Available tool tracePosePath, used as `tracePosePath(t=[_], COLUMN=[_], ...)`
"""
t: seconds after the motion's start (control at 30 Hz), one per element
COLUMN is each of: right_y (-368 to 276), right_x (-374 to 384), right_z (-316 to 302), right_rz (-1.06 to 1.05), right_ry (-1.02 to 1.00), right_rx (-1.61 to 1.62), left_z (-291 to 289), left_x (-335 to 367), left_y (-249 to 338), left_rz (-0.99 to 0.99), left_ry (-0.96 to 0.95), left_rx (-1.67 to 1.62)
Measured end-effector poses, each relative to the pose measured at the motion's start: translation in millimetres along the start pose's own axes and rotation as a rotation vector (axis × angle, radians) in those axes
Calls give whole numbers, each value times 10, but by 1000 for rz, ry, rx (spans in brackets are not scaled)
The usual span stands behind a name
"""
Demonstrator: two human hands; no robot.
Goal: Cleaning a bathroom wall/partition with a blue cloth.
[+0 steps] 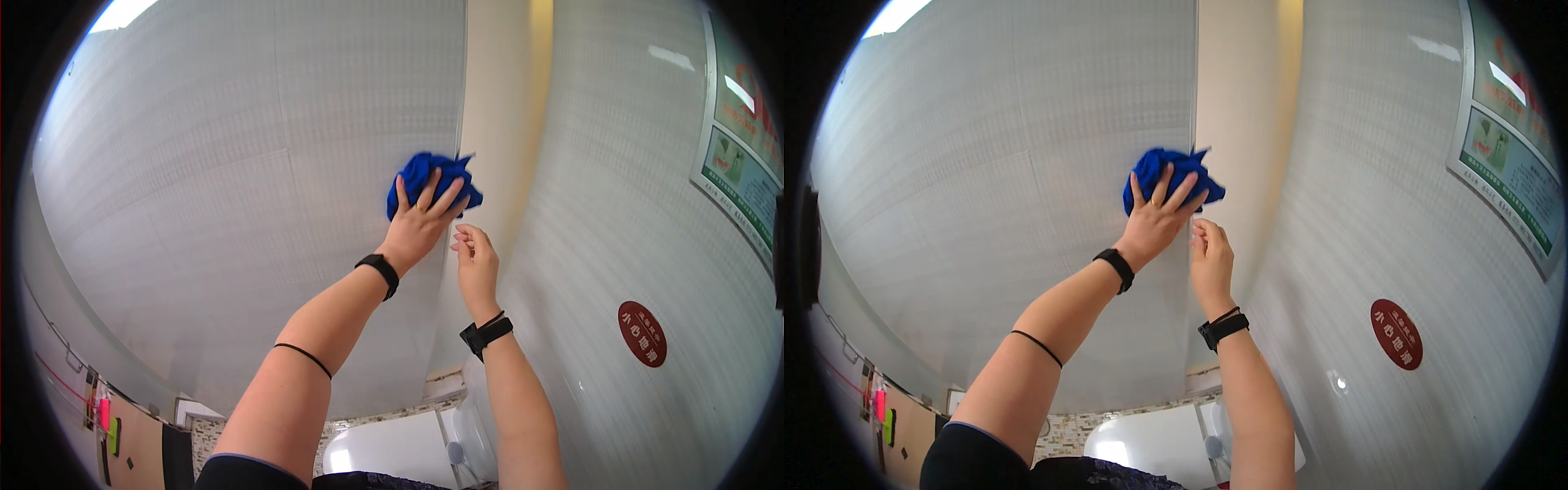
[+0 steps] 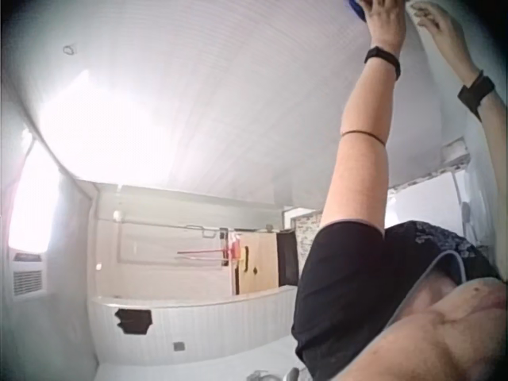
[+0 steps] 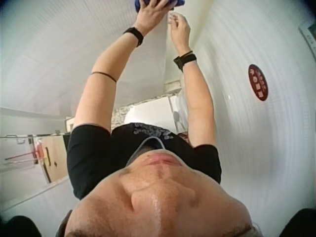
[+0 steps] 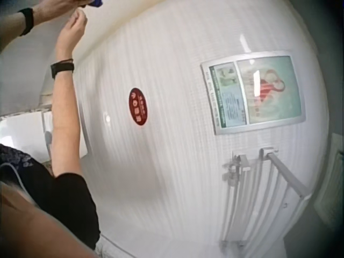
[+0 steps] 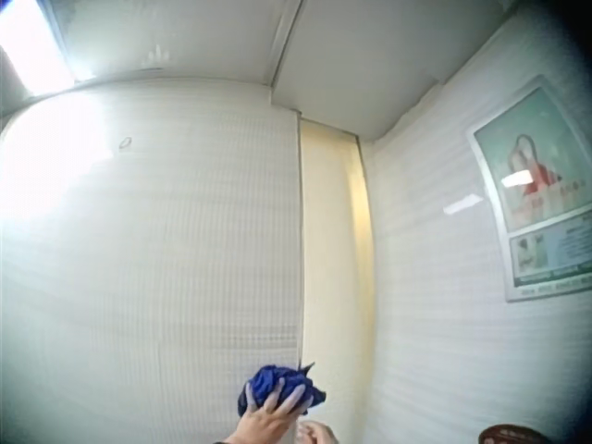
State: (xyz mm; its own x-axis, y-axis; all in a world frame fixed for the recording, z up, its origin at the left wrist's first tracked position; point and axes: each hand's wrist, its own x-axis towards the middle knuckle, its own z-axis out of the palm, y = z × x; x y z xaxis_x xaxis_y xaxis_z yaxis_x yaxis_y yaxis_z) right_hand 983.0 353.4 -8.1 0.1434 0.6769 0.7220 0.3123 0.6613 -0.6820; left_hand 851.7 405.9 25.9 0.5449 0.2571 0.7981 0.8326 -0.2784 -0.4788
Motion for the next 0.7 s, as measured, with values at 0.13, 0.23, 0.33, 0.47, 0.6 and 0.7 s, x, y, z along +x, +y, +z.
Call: tracePosePath(t=[0.13,0.23,0.33,0.47,0.6,0.7], right_y=[52,134,137,95,-130,-303], right_x=[-123,-171,-141,-17,153,236], right_z=[-63,-98,-88,-28,13,100], right_rz=[14,4,19,-10,-83,-112], right_ry=[-42,-90,-118,-133,-128,-128], right_rx=[-27,-96,-91,-101,-92,-73], left_z=[64,39,-1,-132,-371,-408], left_x=[-581,-690,-572,-76,411,404], left_y=[167,173,51,-264,-654,-721], left_rz=[80,103,138,7,-112,-106], left_ry=[-158,-104,-98,51,147,171], left_rx=[-32,-39,2,36,27,44])
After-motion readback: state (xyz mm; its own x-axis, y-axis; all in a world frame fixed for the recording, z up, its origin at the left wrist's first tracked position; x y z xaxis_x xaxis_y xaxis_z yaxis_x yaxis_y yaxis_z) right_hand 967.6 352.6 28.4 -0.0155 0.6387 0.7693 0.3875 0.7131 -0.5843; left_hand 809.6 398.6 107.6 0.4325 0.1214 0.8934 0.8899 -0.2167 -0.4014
